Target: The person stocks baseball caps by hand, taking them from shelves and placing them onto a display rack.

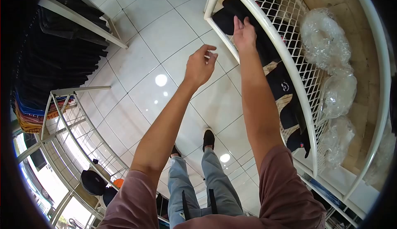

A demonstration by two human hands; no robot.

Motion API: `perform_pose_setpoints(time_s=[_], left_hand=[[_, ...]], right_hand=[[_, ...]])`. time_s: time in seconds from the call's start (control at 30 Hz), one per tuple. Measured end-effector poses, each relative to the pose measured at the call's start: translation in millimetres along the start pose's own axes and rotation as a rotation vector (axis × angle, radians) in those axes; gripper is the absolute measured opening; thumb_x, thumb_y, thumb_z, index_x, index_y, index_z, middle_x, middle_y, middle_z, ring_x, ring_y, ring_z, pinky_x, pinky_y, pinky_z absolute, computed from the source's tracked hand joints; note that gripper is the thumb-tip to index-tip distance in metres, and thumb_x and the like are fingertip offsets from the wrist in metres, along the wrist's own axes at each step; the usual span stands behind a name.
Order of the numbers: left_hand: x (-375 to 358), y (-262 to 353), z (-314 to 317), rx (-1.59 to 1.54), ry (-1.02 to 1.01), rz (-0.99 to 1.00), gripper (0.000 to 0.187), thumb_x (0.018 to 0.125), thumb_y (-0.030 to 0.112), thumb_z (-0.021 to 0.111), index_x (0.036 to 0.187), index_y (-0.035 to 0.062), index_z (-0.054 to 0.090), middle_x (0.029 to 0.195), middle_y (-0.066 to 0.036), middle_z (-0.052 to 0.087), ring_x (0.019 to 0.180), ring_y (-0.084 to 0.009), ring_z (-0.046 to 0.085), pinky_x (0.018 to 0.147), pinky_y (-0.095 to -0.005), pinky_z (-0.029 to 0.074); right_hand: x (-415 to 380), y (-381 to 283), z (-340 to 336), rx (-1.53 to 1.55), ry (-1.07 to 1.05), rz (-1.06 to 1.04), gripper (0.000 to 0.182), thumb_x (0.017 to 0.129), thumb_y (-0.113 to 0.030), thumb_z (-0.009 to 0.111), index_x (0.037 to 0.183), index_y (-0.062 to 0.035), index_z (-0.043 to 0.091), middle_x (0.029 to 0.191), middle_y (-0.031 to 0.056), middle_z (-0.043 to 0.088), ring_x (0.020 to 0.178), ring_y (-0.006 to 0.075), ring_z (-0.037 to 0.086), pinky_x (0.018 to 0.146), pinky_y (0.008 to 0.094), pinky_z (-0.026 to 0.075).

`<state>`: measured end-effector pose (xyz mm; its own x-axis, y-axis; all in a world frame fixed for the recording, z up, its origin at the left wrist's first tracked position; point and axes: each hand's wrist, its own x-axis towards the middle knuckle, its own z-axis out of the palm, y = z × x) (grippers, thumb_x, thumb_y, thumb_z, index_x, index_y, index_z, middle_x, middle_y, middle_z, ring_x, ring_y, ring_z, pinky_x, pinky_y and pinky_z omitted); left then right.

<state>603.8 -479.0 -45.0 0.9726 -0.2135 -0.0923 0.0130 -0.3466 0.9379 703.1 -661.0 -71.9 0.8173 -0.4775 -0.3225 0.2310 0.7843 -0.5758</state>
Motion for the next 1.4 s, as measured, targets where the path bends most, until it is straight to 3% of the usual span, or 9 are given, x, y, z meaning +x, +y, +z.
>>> perform_pose_setpoints(time_s=[0.1, 0.3, 0.5, 0.57, 0.63, 0.7, 1.17, 1.3, 1.4], left_hand=[[-21, -7, -10, -0.014, -0.026, -0.052, 0.027, 0.093, 0.019, 0.063, 0.117, 0.0060, 0.064, 0.096, -0.013, 0.072, 0.080, -0.0245, 0.068, 0.074, -0.0367, 0.054], [-73, -18, -54, -0.122, 0.118, -0.194, 0.032, 0.095, 0.021, 0.063, 0.123, 0.0044, 0.062, 0.094, -0.007, 0.066, 0.079, -0.0145, 0.064, 0.072, -0.0294, 0.052], [-130, -16, -137, 0.043, 0.394, 0.017, 0.067, 0.088, 0.039, 0.075, 0.140, 0.0040, 0.049, 0.136, -0.020, 0.054, 0.126, -0.0317, 0.051, 0.100, -0.0410, 0.046], [-159, -23, -171, -0.083, 0.316, -0.041, 0.064, 0.087, 0.039, 0.076, 0.134, 0.0015, 0.053, 0.126, -0.018, 0.061, 0.117, -0.0272, 0.057, 0.097, -0.0379, 0.048], [-199, -1, -220, -0.259, 0.055, -0.278, 0.044, 0.088, 0.035, 0.076, 0.111, -0.0013, 0.065, 0.089, -0.008, 0.068, 0.083, -0.0149, 0.065, 0.079, -0.0301, 0.053], [-244, -18, -254, -0.369, 0.057, -0.339, 0.034, 0.091, 0.030, 0.073, 0.104, -0.0008, 0.067, 0.087, -0.005, 0.068, 0.080, -0.0107, 0.063, 0.072, -0.0267, 0.051], [-553, -48, -450, -0.634, 1.279, -0.282, 0.022, 0.099, 0.017, 0.064, 0.112, -0.0006, 0.063, 0.101, -0.004, 0.068, 0.092, -0.0071, 0.062, 0.081, -0.0212, 0.050], [-595, -113, -477, -0.508, 1.356, -0.313, 0.027, 0.098, 0.018, 0.064, 0.116, -0.0017, 0.062, 0.100, -0.005, 0.068, 0.092, -0.0097, 0.062, 0.082, -0.0232, 0.050], [-604, -194, -478, -0.167, 1.341, -0.500, 0.039, 0.092, 0.027, 0.070, 0.117, -0.0021, 0.063, 0.103, -0.014, 0.070, 0.096, -0.0226, 0.066, 0.087, -0.0328, 0.050]], right_hand=[[-48, -10, 0, -0.156, 0.009, 0.021, 0.049, 0.104, -0.011, 0.050, 0.139, 0.0142, 0.027, 0.142, 0.0249, 0.037, 0.128, 0.0392, 0.048, 0.110, 0.0457, 0.046], [-164, 1, -66, -0.430, -0.215, 0.127, 0.042, 0.105, -0.015, 0.051, 0.144, -0.0054, 0.039, 0.136, 0.0063, 0.053, 0.113, 0.0184, 0.058, 0.099, 0.0387, 0.050], [-281, -6, -86, -0.893, -0.492, 0.464, 0.042, 0.102, -0.019, 0.057, 0.138, -0.0015, 0.046, 0.126, 0.0079, 0.062, 0.109, 0.0153, 0.063, 0.087, 0.0332, 0.056], [-311, -10, -71, -0.950, -0.583, 0.549, 0.040, 0.101, -0.019, 0.058, 0.136, -0.0013, 0.048, 0.122, 0.0074, 0.064, 0.106, 0.0147, 0.064, 0.084, 0.0316, 0.056], [-334, -2, -54, -1.012, -0.684, 0.620, 0.039, 0.101, -0.019, 0.059, 0.134, -0.0011, 0.050, 0.118, 0.0070, 0.067, 0.103, 0.0140, 0.065, 0.081, 0.0299, 0.056], [-353, 15, -39, -1.043, -0.623, 0.671, 0.039, 0.100, -0.019, 0.061, 0.133, -0.0014, 0.051, 0.108, 0.0061, 0.070, 0.094, 0.0127, 0.067, 0.077, 0.0282, 0.056], [-627, 262, 108, -1.298, -1.252, 0.485, 0.060, 0.091, -0.011, 0.070, 0.142, 0.0001, 0.041, 0.085, 0.0022, 0.064, 0.072, 0.0081, 0.055, 0.070, 0.0226, 0.048], [-672, 332, 96, -1.646, -1.265, 0.504, 0.067, 0.085, -0.016, 0.074, 0.142, -0.0019, 0.042, 0.084, 0.0098, 0.067, 0.072, 0.0159, 0.064, 0.068, 0.0318, 0.052], [-675, 396, 36, -1.762, -1.291, 0.403, 0.074, 0.086, -0.025, 0.073, 0.145, 0.0043, 0.037, 0.110, 0.0220, 0.064, 0.098, 0.0332, 0.064, 0.090, 0.0403, 0.050]])
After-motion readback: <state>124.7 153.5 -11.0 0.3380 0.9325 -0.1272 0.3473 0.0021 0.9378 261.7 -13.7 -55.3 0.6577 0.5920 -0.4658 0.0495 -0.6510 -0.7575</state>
